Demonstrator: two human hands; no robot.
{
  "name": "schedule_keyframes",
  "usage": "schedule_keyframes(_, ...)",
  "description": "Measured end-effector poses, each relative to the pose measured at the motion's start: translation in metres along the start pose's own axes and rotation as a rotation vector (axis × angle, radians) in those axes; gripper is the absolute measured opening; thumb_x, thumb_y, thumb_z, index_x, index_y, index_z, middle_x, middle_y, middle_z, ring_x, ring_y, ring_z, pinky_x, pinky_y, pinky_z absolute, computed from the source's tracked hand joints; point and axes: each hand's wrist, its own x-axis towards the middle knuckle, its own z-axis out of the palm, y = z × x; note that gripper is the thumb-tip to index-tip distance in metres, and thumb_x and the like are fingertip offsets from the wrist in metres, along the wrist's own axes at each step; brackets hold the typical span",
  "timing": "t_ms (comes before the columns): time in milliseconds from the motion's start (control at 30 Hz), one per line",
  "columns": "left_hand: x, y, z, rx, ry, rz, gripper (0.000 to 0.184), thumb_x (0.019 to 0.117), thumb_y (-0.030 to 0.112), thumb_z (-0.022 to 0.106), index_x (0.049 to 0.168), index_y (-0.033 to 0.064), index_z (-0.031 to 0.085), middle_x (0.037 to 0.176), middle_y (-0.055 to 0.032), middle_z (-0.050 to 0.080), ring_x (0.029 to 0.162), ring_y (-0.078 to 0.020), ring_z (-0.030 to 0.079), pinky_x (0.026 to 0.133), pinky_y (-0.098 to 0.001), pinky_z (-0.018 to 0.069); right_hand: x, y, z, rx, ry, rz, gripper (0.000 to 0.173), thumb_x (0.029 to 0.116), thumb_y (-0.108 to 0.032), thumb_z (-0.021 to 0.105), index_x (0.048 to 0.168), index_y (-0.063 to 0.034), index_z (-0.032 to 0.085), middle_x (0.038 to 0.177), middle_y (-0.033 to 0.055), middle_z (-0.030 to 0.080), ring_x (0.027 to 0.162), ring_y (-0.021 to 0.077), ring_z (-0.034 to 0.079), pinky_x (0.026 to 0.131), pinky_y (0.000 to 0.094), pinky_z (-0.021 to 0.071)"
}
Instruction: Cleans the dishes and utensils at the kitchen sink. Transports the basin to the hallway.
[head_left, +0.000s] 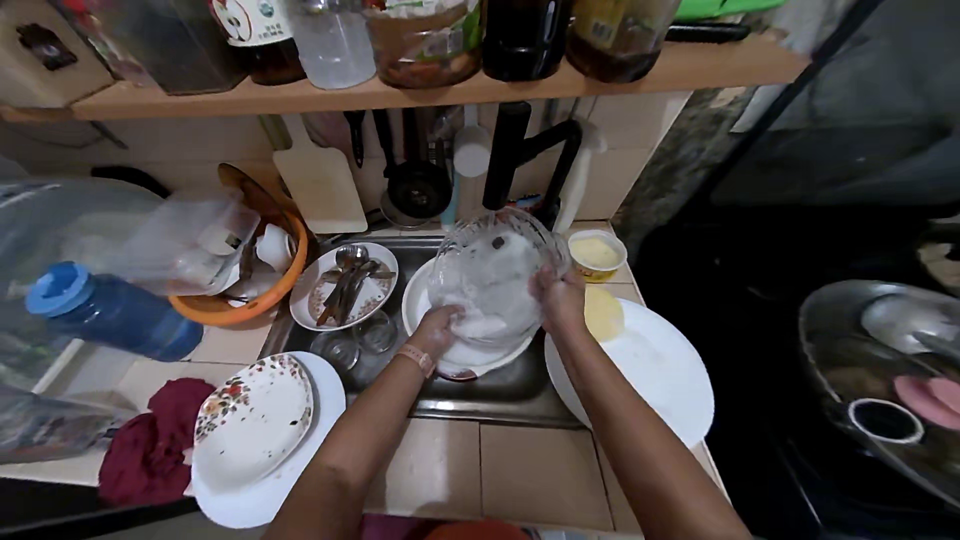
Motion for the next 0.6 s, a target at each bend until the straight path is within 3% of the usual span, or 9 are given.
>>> schedule_keyframes(100, 0.01, -0.005, 0.005, 0.194, 0.02, -0.022, 0.034, 0.1008, 0.007, 0.058, 0.133, -0.003, 0.051, 0.114, -0.0184, 0.059, 0.094, -0.0231, 0.059, 0.079, -0.0367, 0.0526, -0.009, -0.005, 0.0, -0.213, -0.034, -0.13, 0.034, 0.1096, -0.015, 0.047, 0.135, 0.0071, 0.054, 0.111, 0.025, 0.062, 0.093, 0.0286, 0.06, 0.086, 0.0471, 0.051)
schedule_keyframes(133, 0.01, -0.007, 0.008, 0.32, 0.059, 0.03, 0.042, 0.1013, 0.008, 0.059, 0.139, -0.0035, 0.046, 0.122, -0.0214, 0.058, 0.101, -0.0256, 0.059, 0.084, -0.0377, 0.0519, -0.012, -0.009, 0.0, -0.269, -0.032, -0.152, 0.037, 0.1095, -0.016, 0.048, 0.14, 0.0053, 0.052, 0.118, 0.027, 0.062, 0.1, 0.0324, 0.061, 0.09, 0.0502, 0.0492)
schedule_keyframes(167, 0.01, -0.008, 0.01, 0.485, 0.075, 0.09, 0.059, 0.1018, 0.009, 0.06, 0.152, -0.0041, 0.031, 0.142, -0.0269, 0.049, 0.121, -0.0317, 0.055, 0.097, -0.0422, 0.0498, -0.016, -0.014, 0.0, -0.304, -0.035, -0.151, 0.042, 0.1096, -0.016, 0.048, 0.147, 0.0028, 0.049, 0.131, 0.029, 0.06, 0.113, 0.0369, 0.06, 0.098, 0.0533, 0.0467)
schedule_keyframes(233, 0.011, -0.007, 0.014, 0.976, 0.066, 0.198, 0.086, 0.1036, 0.017, 0.057, 0.16, -0.0063, -0.003, 0.166, -0.0323, 0.01, 0.152, -0.0419, 0.025, 0.12, -0.0501, 0.031, -0.019, -0.013, 0.0, -0.3, -0.031, -0.144, 0.044, 0.1096, -0.015, 0.048, 0.151, 0.0014, 0.046, 0.139, 0.0294, 0.056, 0.121, 0.0383, 0.058, 0.103, 0.0535, 0.045)
schedule_keyframes(300, 0.014, -0.008, 0.019, 1.411, 0.039, 0.32, 0.08, 0.1054, 0.022, 0.048, 0.162, -0.0041, -0.003, 0.165, -0.0359, -0.01, 0.154, -0.0542, -0.003, 0.122, -0.0682, 0.0084, -0.015, -0.005, 0.001, -0.226, -0.017, -0.103, 0.042, 0.1098, -0.015, 0.046, 0.148, 0.0026, 0.046, 0.132, 0.0288, 0.058, 0.112, 0.0351, 0.06, 0.097, 0.0513, 0.0473)
schedule_keyframes(367, 0.015, -0.003, 0.024, 1.556, -0.017, 0.323, 0.072, 0.1106, 0.035, 0.037, 0.164, 0.0022, 0.001, 0.166, -0.0321, -0.014, 0.153, -0.053, -0.013, 0.12, -0.0702, -0.0027, -0.011, 0.003, 0.003, -0.16, -0.006, -0.062, 0.041, 0.11, -0.016, 0.045, 0.147, 0.0027, 0.046, 0.124, 0.0269, 0.06, 0.103, 0.031, 0.06, 0.092, 0.0482, 0.0492)
schedule_keyframes(467, 0.015, 0.011, 0.037, 1.439, -0.067, 0.303, 0.082, 0.1092, 0.055, 0.03, 0.163, 0.0017, -0.001, 0.167, -0.0314, -0.013, 0.155, -0.0502, -0.009, 0.124, -0.063, 0.0009, -0.01, 0.014, 0.008, -0.095, 0.007, -0.04, 0.036, 0.1098, -0.014, 0.045, 0.14, 0.0042, 0.05, 0.1, 0.0171, 0.059, 0.081, 0.0191, 0.054, 0.076, 0.0376, 0.0484)
schedule_keyframes(533, 0.006, 0.021, 0.045, 1.329, -0.125, 0.453, 0.081, 0.1095, 0.052, 0.034, 0.164, 0.0026, 0.001, 0.169, -0.0289, -0.001, 0.156, -0.0487, 0.003, 0.125, -0.0604, 0.0128, -0.012, 0.018, 0.011, -0.032, -0.006, -0.008, 0.034, 0.1098, -0.013, 0.045, 0.139, 0.004, 0.051, 0.103, 0.0158, 0.06, 0.083, 0.016, 0.055, 0.077, 0.0341, 0.049)
schedule_keyframes(600, -0.005, 0.028, 0.052, 1.235, -0.252, 0.667, 0.071, 0.1106, 0.041, 0.041, 0.164, 0.0032, 0.013, 0.17, -0.0236, 0.01, 0.156, -0.0454, 0.01, 0.126, -0.0574, 0.0137, -0.013, 0.021, 0.014, 0.019, -0.007, 0.028, 0.033, 0.1098, -0.013, 0.046, 0.137, 0.0039, 0.052, 0.104, 0.0151, 0.059, 0.083, 0.0153, 0.055, 0.076, 0.0332, 0.0497)
